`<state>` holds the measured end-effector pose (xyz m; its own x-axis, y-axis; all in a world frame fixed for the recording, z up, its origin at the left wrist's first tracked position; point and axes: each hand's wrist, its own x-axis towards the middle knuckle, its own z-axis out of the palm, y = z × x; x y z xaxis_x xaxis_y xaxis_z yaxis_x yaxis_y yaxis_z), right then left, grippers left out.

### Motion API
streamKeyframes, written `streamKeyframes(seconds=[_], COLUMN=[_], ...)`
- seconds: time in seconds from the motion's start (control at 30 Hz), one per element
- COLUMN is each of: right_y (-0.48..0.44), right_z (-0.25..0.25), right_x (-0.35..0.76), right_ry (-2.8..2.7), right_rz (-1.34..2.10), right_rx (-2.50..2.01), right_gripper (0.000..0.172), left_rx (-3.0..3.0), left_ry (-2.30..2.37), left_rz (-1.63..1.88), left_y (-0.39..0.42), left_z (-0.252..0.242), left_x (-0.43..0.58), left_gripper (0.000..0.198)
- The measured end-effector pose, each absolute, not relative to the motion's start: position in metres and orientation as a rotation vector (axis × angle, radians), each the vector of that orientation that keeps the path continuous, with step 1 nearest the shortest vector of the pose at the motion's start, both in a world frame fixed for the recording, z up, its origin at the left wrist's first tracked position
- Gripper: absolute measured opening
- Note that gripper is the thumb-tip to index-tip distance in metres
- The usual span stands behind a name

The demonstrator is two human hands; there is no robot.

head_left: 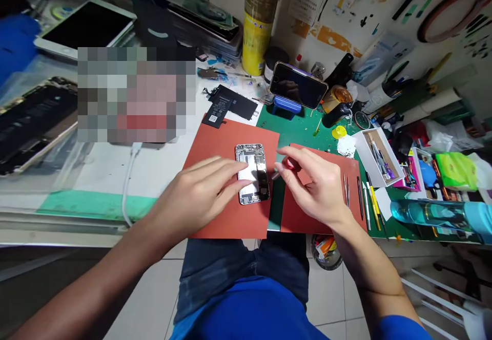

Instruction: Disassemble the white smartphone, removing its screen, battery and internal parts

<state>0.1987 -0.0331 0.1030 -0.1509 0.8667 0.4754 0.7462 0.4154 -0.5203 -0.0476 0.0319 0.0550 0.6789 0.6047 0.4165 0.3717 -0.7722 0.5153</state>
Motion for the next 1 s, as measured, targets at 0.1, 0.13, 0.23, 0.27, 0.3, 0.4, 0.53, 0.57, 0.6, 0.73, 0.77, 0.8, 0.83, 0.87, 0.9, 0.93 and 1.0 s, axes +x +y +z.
streamKeyframes(seconds=[0.1, 0.13, 0.23, 0.27, 0.3, 0.4, 0.53, 0.57, 0.6, 0.73, 0.77, 0.8, 0.83, 0.87, 0.9, 0.93, 1.0], right_y=[-0.036, -0.036, -0.037, -0.037, -0.038, -0.039, -0.041, -0.041, -0.041, -0.041, -0.041, -0.041, -0.041, -0.041, -0.041, -0.041, -0.041], right_z=[0.097, 0.095, 0.094, 0.095, 0.097, 0.103, 0.103, 0.102, 0.101, 0.099, 0.099, 0.099, 0.099, 0.100, 0.100, 0.100, 0.100], right_x=[0.197, 0.197, 0.196, 0.197, 0.197, 0.199, 0.199, 0.199, 0.199, 0.197, 0.196, 0.196, 0.195, 0.195, 0.194, 0.194, 0.193], right_ry=[-2.065, -2.084, -2.100, -2.118, -2.140, -2.164, -2.137, -2.143, -2.145, -2.129, -2.140, -2.151, -2.157, -2.158, -2.157, -2.160, -2.177], right_rz=[0.084, 0.054, 0.067, 0.120, 0.183, 0.307, 0.274, 0.281, 0.286, 0.233, 0.226, 0.221, 0.209, 0.190, 0.169, 0.150, 0.129], right_rx=[-1.409, -1.450, -1.545, -1.540, -1.521, -1.480, -1.515, -1.504, -1.490, -1.481, -1.479, -1.477, -1.476, -1.478, -1.479, -1.476, -1.464], right_gripper=[0.031, 0.028, 0.014, 0.011, 0.011, 0.020, 0.017, 0.018, 0.019, 0.020, 0.020, 0.022, 0.023, 0.023, 0.023, 0.021, 0.021], left_rx=[2.530, 2.530, 2.530, 2.527, 2.522, 2.503, 2.471, 2.471, 2.477, 2.548, 2.564, 2.575, 2.579, 2.577, 2.570, 2.559, 2.531], left_ry=[0.722, 0.710, 0.712, 0.720, 0.723, 0.698, 0.690, 0.698, 0.705, 0.689, 0.682, 0.676, 0.675, 0.677, 0.679, 0.681, 0.690], left_rz=[0.850, 0.859, 0.856, 0.841, 0.822, 0.780, 0.740, 0.733, 0.731, 0.740, 0.740, 0.738, 0.736, 0.733, 0.732, 0.732, 0.735], left_y=[0.023, 0.021, 0.019, 0.019, 0.020, 0.022, 0.022, 0.021, 0.021, 0.019, 0.019, 0.019, 0.019, 0.019, 0.019, 0.019, 0.019], left_z=[0.034, 0.027, 0.016, 0.015, 0.015, 0.016, 0.015, 0.015, 0.015, 0.016, 0.016, 0.016, 0.016, 0.017, 0.017, 0.017, 0.018], left_x=[-0.065, -0.067, -0.068, -0.068, -0.068, -0.069, -0.069, -0.069, -0.068, -0.066, -0.066, -0.066, -0.066, -0.066, -0.066, -0.067, -0.066], left_gripper=[0.027, 0.028, 0.030, 0.031, 0.032, 0.033, 0.033, 0.035, 0.036, 0.035, 0.035, 0.035, 0.034, 0.034, 0.033, 0.033, 0.033])
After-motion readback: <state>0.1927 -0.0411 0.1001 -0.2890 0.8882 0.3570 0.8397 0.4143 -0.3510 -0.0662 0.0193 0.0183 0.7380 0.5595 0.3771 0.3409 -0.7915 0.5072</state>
